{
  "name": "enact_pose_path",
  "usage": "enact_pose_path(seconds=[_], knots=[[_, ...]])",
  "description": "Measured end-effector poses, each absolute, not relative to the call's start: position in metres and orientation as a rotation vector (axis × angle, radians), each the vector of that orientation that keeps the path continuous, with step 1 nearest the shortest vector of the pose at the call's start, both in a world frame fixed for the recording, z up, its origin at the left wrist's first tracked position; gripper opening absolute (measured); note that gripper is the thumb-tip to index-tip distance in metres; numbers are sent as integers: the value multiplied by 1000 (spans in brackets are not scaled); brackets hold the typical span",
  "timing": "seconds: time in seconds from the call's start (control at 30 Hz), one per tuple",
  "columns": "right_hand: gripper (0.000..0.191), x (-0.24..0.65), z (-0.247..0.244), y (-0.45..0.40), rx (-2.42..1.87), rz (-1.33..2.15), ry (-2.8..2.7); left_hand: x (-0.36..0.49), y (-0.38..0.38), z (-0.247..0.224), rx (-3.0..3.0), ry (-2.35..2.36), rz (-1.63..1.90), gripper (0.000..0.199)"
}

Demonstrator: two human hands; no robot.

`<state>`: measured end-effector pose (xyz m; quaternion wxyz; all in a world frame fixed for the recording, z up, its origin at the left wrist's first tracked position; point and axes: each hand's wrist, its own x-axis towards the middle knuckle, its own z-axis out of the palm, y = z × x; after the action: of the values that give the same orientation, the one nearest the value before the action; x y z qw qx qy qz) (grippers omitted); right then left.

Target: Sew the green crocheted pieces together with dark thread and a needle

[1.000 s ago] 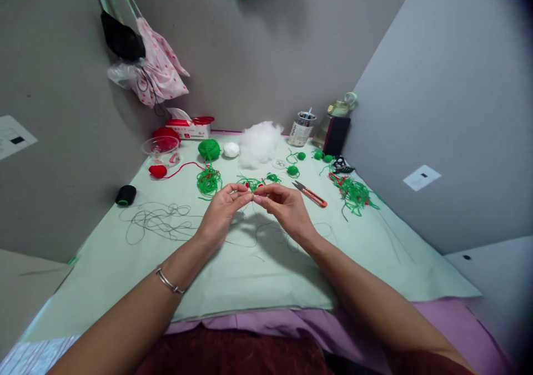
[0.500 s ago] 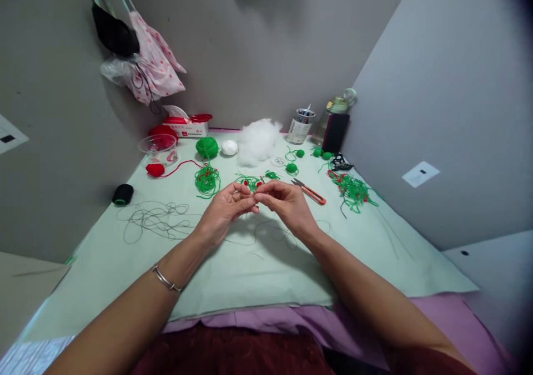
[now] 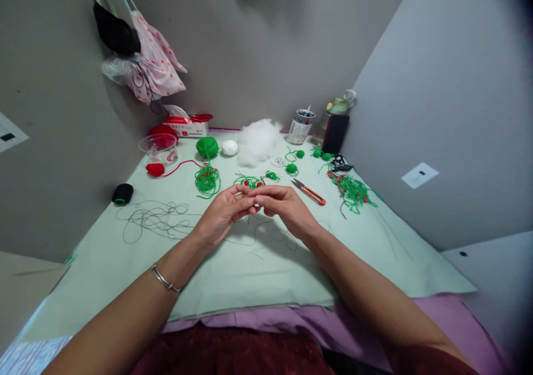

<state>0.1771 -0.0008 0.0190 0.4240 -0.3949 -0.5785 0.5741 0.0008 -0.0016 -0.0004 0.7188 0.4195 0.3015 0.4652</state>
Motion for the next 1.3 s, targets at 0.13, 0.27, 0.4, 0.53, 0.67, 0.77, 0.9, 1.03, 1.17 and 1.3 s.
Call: enact_pose_path(seconds=[0.13,0.27,0.4,0.53,0.67,0.77,0.9,1.03,1.17,1.3], knots=[[18,175,15,0,-980,1391,-1413,2,-2,-1,931,631,1012,27],[15,179,14,3,-965,1293,-1379,3,-4,2,966,603,976,26],[20,189,23,9,-907,1387,-1239,2,-4,4,1075,600,858,31],[29,217,39,24,-809,1519,-940,-5,0,5,1157,644,854,34],[24,282,50,45,-711,1384,-787,-17,6,7,1176,708,899,32],[19,337,52,55,-719,1041,-744,-24,10,9,1182,728,948,29],[22,347,52,54,-777,794,-839,-25,12,7,1214,761,928,28],[21,272,48,34,-907,977,-1211,-21,10,5,1234,763,885,30],[25,206,38,11,-942,1451,-1692,-18,9,4,1270,739,877,29],[29,194,31,4,-843,1621,-1852,-17,9,4,1274,743,880,28]])
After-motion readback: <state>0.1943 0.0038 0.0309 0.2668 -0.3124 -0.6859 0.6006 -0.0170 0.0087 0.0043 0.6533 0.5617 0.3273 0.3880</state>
